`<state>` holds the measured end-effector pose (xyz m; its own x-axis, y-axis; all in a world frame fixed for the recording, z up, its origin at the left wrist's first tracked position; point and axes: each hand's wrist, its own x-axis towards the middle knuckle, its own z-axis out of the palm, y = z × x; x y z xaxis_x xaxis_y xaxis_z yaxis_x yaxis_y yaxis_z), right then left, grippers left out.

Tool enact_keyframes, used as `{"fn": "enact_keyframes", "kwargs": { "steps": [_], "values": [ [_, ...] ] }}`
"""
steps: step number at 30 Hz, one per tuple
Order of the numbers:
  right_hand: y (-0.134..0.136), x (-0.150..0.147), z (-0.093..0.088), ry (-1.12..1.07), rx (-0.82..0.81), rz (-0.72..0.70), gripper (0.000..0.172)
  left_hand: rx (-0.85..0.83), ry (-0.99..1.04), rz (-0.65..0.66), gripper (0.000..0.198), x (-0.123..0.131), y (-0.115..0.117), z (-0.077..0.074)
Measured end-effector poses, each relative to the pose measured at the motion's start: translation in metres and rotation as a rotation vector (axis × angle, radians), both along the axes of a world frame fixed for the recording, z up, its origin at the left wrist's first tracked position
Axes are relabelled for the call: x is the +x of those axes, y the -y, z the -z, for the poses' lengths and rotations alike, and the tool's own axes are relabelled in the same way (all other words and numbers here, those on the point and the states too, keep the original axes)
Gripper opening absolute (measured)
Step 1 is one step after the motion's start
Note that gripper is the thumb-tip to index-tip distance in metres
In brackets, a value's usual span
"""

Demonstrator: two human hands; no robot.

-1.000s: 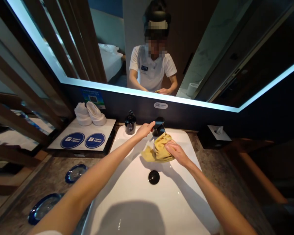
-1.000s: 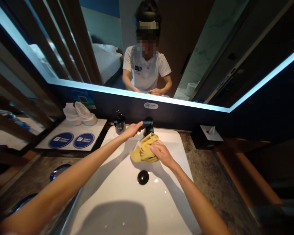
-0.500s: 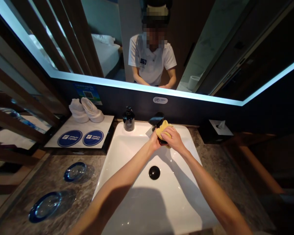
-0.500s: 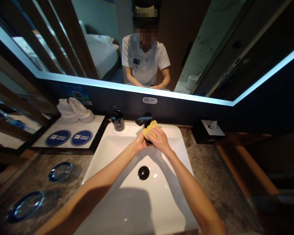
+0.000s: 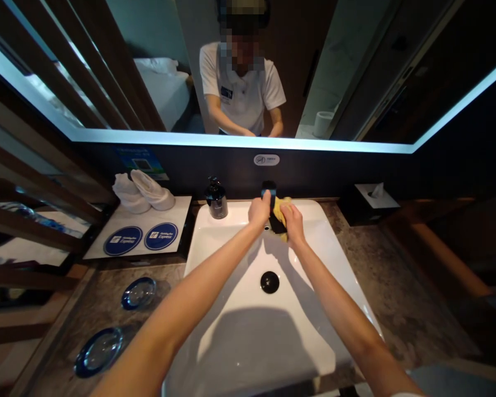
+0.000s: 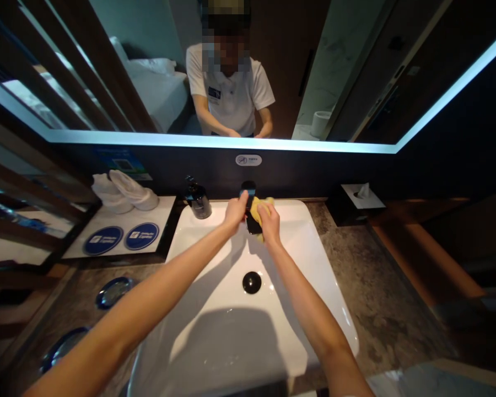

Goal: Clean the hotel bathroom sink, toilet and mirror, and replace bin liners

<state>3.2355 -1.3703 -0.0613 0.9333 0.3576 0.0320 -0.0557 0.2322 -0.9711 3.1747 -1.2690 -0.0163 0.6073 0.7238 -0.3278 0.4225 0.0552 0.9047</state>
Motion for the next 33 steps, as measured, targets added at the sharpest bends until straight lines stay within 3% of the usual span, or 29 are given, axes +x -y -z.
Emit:
{"fn": "enact_keyframes", "kwargs": {
  "steps": [3,9,12,14,17,19,21,24,26,28,29,31,32,33],
  "values": [
    [-0.015,-0.018,0.001,-0.196,0.096,0.036,0.029,0.323,-0.127,-0.081,0.061,0.013,0.027,0.007],
    [-0.035,-0.051,0.011,-0.356,0.231,0.379,0.017,0.439,-0.162,-0.076,0.065,0.005,0.021,0.016],
    [-0.036,-0.046,0.013,-0.333,0.249,0.276,0.019,0.466,-0.14,-0.11,0.062,0.01,0.022,0.015],
    [-0.019,-0.025,0.024,-0.285,0.199,0.208,0.024,0.469,-0.085,-0.083,0.057,0.001,0.025,0.014],
    [0.025,0.013,0.069,0.013,-0.056,0.447,0.037,0.507,0.089,0.165,0.049,-0.058,0.026,0.022],
    [0.043,0.023,0.111,0.313,-0.365,0.585,0.047,0.659,0.154,0.341,0.048,-0.131,0.025,0.038],
    [0.031,0.005,0.149,0.465,-0.666,0.581,0.055,0.866,0.104,0.314,0.046,-0.215,0.029,0.063],
    [-0.039,-0.076,0.182,0.48,-0.868,0.443,0.055,0.876,-0.003,0.15,0.042,-0.32,0.053,0.102],
    [-0.089,-0.139,0.186,0.596,-0.86,0.195,0.049,0.888,-0.066,0.148,0.041,-0.357,0.073,0.118],
    [-0.113,-0.172,0.183,0.789,-0.814,-0.154,0.044,0.937,-0.097,0.168,0.041,-0.37,0.087,0.126],
    [-0.109,-0.171,0.181,0.899,-0.795,-0.362,0.042,0.966,-0.101,0.159,0.041,-0.37,0.09,0.129],
    [-0.069,-0.133,0.176,1.096,-0.819,-0.731,0.042,1.027,-0.086,0.117,0.041,-0.367,0.091,0.134],
    [-0.035,-0.104,0.172,1.17,-0.895,-0.846,0.041,1.056,-0.066,0.098,0.041,-0.366,0.09,0.137],
    [0.004,-0.074,0.168,1.194,-1.039,-0.824,0.04,1.079,-0.042,0.084,0.041,-0.366,0.089,0.14]
  ]
}}
